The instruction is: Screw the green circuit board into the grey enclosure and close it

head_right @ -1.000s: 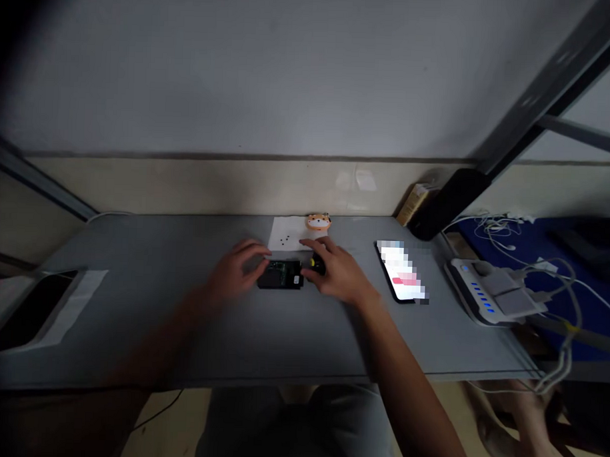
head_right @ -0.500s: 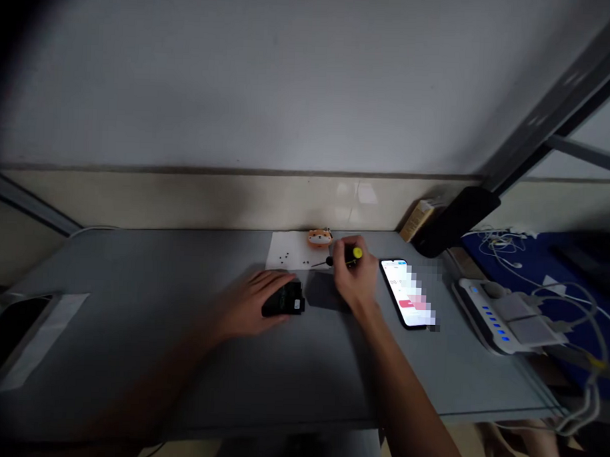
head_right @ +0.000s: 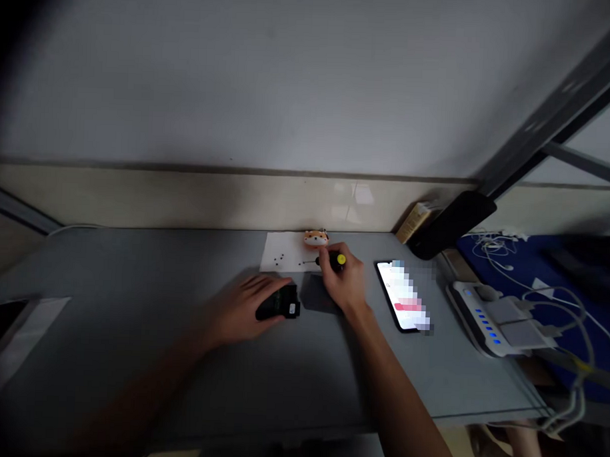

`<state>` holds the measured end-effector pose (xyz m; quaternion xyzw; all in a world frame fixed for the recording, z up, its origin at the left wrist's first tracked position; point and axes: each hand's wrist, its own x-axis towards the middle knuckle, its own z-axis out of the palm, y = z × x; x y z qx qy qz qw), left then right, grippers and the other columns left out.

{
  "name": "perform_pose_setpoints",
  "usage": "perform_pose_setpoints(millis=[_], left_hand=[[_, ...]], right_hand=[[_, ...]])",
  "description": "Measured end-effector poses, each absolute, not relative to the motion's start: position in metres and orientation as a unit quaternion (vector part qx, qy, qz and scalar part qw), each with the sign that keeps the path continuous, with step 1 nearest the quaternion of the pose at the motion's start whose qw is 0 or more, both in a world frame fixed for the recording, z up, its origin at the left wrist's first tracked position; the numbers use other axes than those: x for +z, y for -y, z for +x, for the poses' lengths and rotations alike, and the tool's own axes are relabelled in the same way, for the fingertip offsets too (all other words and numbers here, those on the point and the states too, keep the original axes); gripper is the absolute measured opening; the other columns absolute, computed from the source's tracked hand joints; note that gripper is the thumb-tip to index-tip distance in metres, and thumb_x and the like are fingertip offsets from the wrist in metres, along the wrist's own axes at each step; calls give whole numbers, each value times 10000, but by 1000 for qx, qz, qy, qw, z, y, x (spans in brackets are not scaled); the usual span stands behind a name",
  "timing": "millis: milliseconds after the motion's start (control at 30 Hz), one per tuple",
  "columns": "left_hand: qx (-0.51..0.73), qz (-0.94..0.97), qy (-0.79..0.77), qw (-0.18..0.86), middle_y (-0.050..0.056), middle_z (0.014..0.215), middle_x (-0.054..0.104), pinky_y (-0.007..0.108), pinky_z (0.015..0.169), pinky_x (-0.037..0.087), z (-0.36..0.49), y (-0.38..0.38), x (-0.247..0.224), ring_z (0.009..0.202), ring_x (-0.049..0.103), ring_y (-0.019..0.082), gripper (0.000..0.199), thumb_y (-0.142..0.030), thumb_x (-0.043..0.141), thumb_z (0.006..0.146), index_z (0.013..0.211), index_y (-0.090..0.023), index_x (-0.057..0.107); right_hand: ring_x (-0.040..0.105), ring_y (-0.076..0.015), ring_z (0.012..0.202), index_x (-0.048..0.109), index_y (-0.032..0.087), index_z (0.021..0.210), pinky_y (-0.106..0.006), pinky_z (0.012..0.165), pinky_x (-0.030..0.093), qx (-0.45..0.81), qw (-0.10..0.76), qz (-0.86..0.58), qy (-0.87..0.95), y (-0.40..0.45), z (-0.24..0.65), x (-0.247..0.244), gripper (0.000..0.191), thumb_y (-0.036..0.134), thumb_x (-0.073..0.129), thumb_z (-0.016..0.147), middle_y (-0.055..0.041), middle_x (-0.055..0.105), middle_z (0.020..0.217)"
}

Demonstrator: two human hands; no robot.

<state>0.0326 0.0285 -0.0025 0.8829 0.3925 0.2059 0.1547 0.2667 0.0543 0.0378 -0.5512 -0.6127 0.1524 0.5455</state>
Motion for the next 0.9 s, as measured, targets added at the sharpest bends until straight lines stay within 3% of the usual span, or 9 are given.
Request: perform_pose_setpoints(millis=[133,333,667,900], left_hand=[[217,884,-385,155,89,1352,699,438,1111,515,33,-29,-1,1288,632,290,573,-352,737,923,1459,-267,552],[225,878,-394,152,58,1310,719,436,1099,515,34,-29,-6,1248,655,274,539,-367,750,917,1426,-304,582],[252,854,-404,209,47,1233,724,429,1074,518,38,-28,5,1199,668,277,388,-244,799,836,1196,-254,652],[253,852,-399,225,47,1214,730,444,1063,515,36,-30,3,1184,672,271,371,-242,801,813,1152,-270,652]], right_hand=[[566,-151,569,576,241,769,-277,562,454,171,597,-573,535,-53,260,38,455,680,592,889,15,638,625],[465,-119,492,516,246,738,-262,468,371,305,659,-588,355,-58,245,33,550,784,603,819,61,489,574],[381,-84,381,546,236,727,-223,355,248,421,614,-598,297,-69,264,39,520,721,724,783,89,430,490],[408,-91,429,578,224,732,-232,395,266,414,582,-625,317,-70,269,41,548,756,707,748,72,456,516]])
